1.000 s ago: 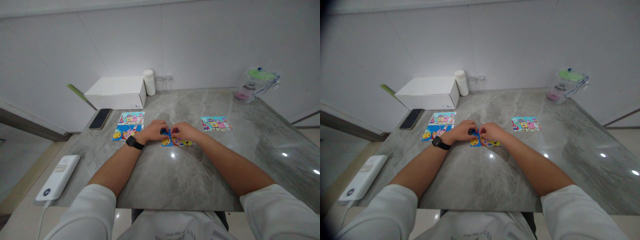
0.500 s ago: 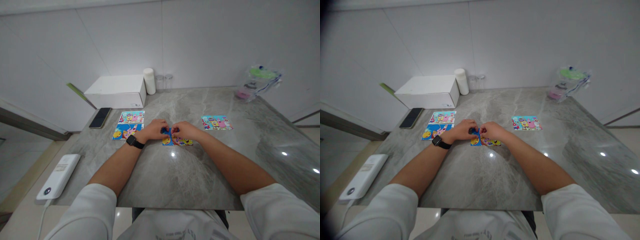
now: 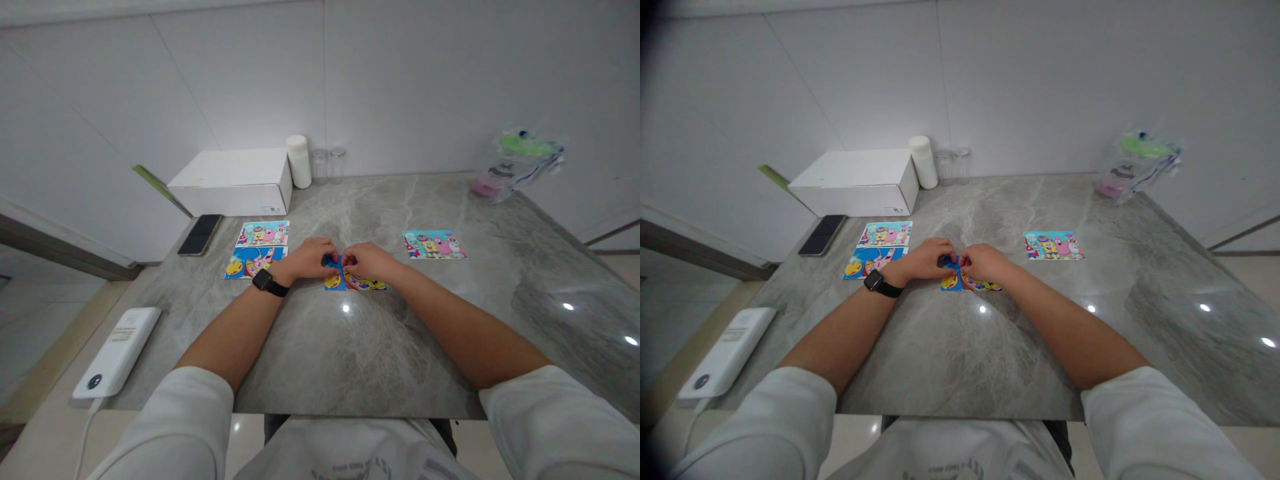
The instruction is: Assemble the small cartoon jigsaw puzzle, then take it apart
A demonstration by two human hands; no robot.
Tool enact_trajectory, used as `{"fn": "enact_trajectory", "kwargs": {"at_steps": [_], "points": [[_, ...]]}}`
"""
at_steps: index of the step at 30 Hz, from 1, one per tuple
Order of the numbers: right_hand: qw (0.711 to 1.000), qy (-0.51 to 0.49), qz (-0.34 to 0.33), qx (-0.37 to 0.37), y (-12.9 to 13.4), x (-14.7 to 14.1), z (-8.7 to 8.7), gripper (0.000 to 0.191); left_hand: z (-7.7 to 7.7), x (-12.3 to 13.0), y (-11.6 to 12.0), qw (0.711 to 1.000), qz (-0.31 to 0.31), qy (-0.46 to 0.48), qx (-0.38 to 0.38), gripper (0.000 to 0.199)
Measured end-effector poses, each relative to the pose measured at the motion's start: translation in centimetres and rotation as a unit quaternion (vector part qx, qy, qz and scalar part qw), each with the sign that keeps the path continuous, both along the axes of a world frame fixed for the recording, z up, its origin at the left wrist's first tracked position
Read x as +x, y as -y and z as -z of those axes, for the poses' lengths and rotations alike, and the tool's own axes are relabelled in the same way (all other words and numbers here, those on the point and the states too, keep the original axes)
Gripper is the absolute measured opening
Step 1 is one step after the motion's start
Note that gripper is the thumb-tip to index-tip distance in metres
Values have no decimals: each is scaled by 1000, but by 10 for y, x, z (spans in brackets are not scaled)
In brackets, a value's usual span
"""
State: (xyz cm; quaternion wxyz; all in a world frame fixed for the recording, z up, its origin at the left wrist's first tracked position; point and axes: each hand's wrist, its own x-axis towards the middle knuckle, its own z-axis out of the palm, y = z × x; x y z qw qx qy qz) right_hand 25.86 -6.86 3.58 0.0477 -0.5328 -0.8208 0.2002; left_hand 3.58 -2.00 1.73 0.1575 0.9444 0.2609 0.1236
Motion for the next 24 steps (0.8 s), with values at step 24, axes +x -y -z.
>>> {"fn": "enact_trajectory", "kwargs": {"at_steps": [24], "points": [[996,-21,70,45,-12,19,-11,11,0,23,20,991,-124,-33,42,32]]}}
